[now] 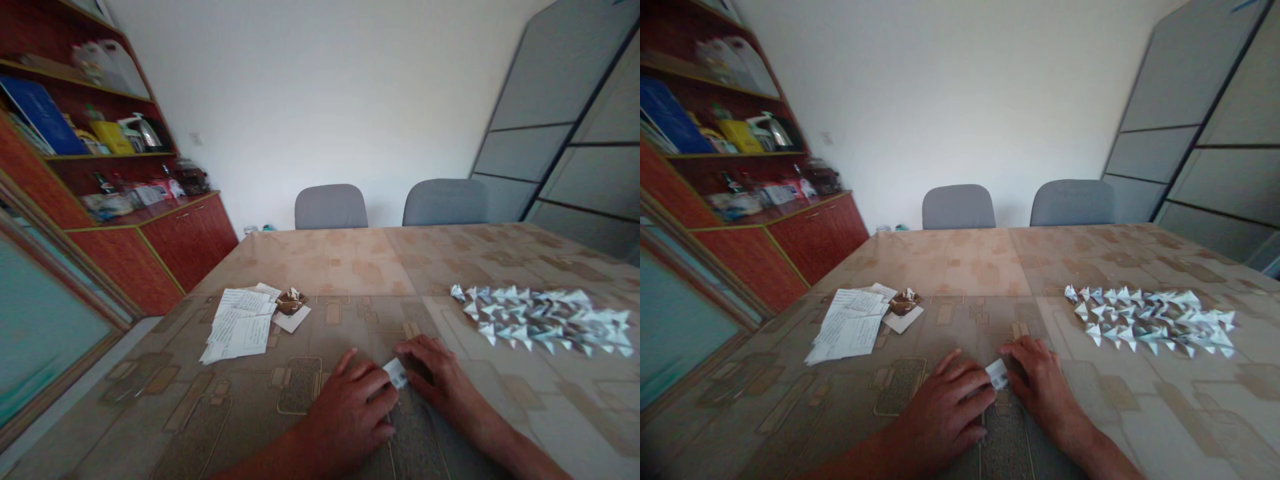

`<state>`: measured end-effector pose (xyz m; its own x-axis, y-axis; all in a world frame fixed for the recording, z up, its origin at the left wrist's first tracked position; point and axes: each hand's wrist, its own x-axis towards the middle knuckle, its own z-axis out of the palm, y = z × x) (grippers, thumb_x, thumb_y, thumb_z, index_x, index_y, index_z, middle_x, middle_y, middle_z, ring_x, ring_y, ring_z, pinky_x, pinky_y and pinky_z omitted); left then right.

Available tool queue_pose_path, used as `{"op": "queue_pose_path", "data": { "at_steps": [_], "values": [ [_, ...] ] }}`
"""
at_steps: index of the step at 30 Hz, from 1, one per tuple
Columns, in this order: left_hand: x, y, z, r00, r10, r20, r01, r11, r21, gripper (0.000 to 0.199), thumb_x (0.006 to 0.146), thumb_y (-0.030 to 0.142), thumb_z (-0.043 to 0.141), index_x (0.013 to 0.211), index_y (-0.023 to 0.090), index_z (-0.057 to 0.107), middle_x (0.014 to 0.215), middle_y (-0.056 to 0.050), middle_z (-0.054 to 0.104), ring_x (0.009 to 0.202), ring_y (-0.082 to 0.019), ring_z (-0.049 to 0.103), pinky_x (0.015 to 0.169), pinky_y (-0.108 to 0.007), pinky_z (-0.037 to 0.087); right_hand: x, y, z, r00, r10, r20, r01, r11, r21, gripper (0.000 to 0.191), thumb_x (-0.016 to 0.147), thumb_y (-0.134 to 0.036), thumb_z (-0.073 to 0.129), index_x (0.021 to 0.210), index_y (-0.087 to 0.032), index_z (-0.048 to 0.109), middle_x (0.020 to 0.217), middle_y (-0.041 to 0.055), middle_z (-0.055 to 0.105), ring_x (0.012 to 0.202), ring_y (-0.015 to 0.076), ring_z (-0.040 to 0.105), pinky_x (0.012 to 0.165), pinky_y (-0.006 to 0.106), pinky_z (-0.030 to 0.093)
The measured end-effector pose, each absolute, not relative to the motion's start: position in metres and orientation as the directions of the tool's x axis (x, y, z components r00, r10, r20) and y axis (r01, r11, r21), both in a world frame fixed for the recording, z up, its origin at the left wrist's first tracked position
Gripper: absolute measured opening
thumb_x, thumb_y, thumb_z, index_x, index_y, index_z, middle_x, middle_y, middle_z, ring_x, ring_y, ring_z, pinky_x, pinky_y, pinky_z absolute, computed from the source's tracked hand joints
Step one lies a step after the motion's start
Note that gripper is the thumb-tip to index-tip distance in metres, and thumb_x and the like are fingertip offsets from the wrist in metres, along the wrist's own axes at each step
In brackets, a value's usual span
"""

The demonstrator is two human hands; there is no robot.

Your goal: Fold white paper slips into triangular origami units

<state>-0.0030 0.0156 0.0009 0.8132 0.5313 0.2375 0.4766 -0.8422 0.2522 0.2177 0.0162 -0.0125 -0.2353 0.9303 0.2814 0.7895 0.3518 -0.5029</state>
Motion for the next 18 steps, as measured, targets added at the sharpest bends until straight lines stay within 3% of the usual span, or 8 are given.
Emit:
{"op": "queue_pose_path", "data": {
  "at_steps": [3,7,12,18],
  "values": [
    [-0.004,0.016,0.003,0.819,0.524,0.233,0.471,-0.847,0.247,0.033,0.091,0.039,0.057,0.121,0.025,0.053,0.12,-0.002,0.061,0.115,-0.02,0.049,0.114,-0.047,0.015,0.214,0.017,-0.009,-0.357,0.891,0.28,0.769,0.451,-0.453,0.033,0.086,-0.008,0.047,0.107,-0.026,0.064,0.098,0.006,0.063,0.093,0.0237,0.056,0.079,0.038,0.042],
    [-0.005,0.017,0.003,0.816,0.52,0.254,0.473,-0.852,0.227,0.028,0.09,0.038,0.058,0.116,0.025,0.057,0.119,-0.003,0.06,0.116,-0.02,0.048,0.114,-0.048,0.014,0.214,0.014,-0.001,-0.37,0.895,0.249,0.805,0.443,-0.395,0.024,0.086,-0.008,0.05,0.096,-0.025,0.064,0.094,0.0048,0.061,0.092,0.0246,0.054,0.081,0.04,0.039],
    [-0.006,0.016,0.001,0.777,0.56,0.287,0.491,-0.825,0.28,0.026,0.086,0.036,0.065,0.109,0.026,0.062,0.111,-0.003,0.06,0.109,-0.021,0.051,0.11,-0.048,0.021,0.211,0.012,0.001,-0.257,0.946,0.197,0.855,0.318,-0.41,0.004,0.082,-0.018,0.062,0.081,-0.022,0.062,0.087,0.0037,0.061,0.088,0.0252,0.054,0.078,0.039,0.038],
    [-0.006,0.014,0.004,0.762,0.592,0.262,0.501,-0.796,0.339,0.03,0.081,0.034,0.071,0.11,0.027,0.063,0.11,-0.003,0.059,0.106,-0.022,0.051,0.109,-0.051,0.023,0.199,0.015,-0.003,-0.087,0.98,0.178,0.893,0.156,-0.423,0.008,0.072,-0.019,0.071,0.074,-0.022,0.064,0.085,0.0032,0.062,0.086,0.0258,0.055,0.075,0.038,0.039]
  ]
}}
